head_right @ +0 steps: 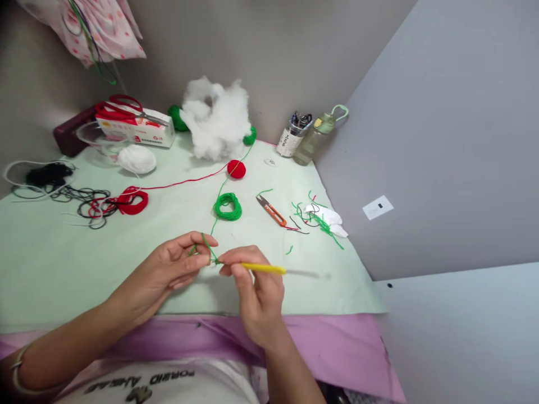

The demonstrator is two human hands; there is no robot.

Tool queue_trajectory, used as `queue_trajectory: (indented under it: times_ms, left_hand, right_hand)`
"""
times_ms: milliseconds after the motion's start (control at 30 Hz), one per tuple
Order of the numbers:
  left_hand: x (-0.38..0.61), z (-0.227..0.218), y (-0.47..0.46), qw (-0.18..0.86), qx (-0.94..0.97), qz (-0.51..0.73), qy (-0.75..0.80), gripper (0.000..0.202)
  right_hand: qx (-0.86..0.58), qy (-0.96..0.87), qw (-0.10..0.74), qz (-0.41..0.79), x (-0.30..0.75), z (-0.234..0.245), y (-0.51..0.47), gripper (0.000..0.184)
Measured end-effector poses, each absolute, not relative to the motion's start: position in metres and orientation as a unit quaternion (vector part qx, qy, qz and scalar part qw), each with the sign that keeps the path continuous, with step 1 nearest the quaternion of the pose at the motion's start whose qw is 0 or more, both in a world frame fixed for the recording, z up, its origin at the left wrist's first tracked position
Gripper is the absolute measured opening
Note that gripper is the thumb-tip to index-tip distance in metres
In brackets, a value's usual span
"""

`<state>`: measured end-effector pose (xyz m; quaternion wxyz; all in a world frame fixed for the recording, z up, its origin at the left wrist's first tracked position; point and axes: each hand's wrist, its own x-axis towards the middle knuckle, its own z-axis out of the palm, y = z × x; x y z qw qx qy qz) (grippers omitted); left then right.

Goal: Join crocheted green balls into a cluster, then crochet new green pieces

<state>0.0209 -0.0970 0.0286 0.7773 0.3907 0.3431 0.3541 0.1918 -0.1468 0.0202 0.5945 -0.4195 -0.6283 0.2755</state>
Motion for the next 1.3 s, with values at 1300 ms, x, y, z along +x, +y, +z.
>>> queue_trajectory:
  times_ms: [1300]
  left_hand:
    - [0.024, 0.029, -0.101, 0.808, 0.366, 0.337, 0.315, 0.044]
  right_hand:
    - [-0.441, -0.767, 0.465, -0.016, 0.192, 0.008, -0.161, 0.055]
